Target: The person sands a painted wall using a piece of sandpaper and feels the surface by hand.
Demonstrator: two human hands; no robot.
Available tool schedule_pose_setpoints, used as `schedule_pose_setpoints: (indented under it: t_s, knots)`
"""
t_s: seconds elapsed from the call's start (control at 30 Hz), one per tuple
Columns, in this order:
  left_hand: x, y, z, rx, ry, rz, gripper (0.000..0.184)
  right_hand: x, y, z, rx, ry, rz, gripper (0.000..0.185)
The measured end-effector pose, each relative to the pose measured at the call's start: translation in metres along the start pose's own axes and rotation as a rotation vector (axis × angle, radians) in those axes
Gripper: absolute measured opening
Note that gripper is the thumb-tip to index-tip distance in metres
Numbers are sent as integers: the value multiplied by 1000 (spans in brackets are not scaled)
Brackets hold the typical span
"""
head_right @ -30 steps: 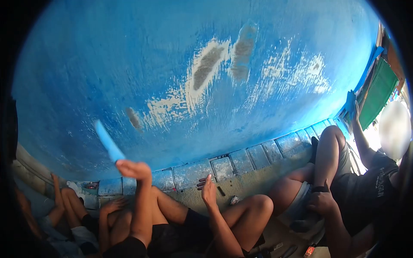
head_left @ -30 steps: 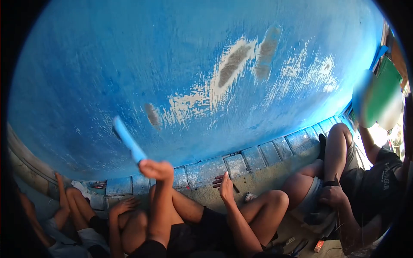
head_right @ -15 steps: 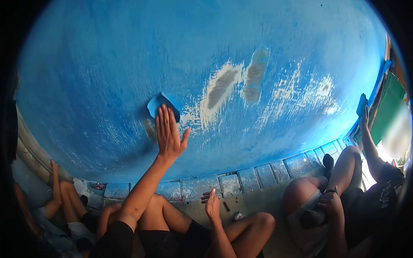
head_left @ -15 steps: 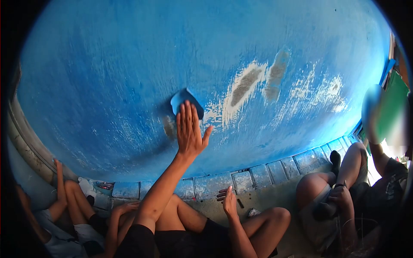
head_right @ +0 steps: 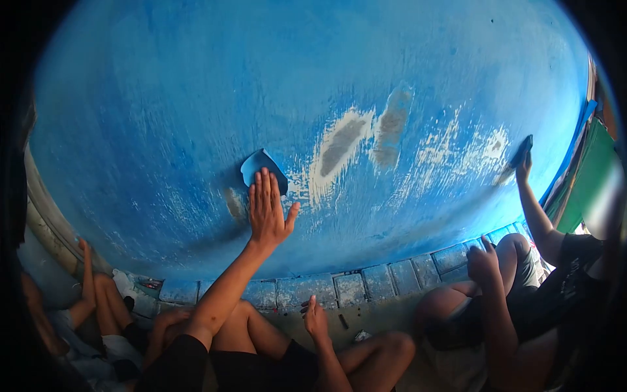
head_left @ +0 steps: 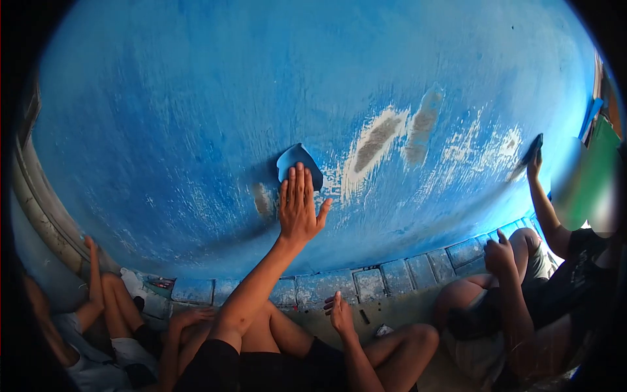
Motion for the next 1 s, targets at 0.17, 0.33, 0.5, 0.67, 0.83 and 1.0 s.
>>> schedule_pose_setpoints:
  t_s: [0.17,0.33,0.5,0.67,0.83,1.0]
  knots:
    - [-53,-15,-96,-50,-109,40,76,3,-8,1,71,29,-9,74]
    - [-21,-1,-34,-47,-50,19,76,-5,3,-2,39,16,-103,74]
    - [0,6,1,-4,25,-6,75,-10,4,7,101,14,-143,74]
    - [-55,-7,-104,-2,-219,-4,79,-8,6,5,115,36,-110,70]
    - [-27,7,-46,31,-166,-6,78,-22,23,-3,97,-133,-394,55]
    - [2,14,-4,14,-43,-26,77,-39,23,-9,107,-589,-796,47]
Point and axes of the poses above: each hand's wrist, its own z-axis towards the middle knuckle, its own x-axis out of the back of the hand, y = z × x, the point moved 4 cm from there along z, towards the middle knuckle, and after that the axes turned 12 degrees about -z, right-handed, at the moved point
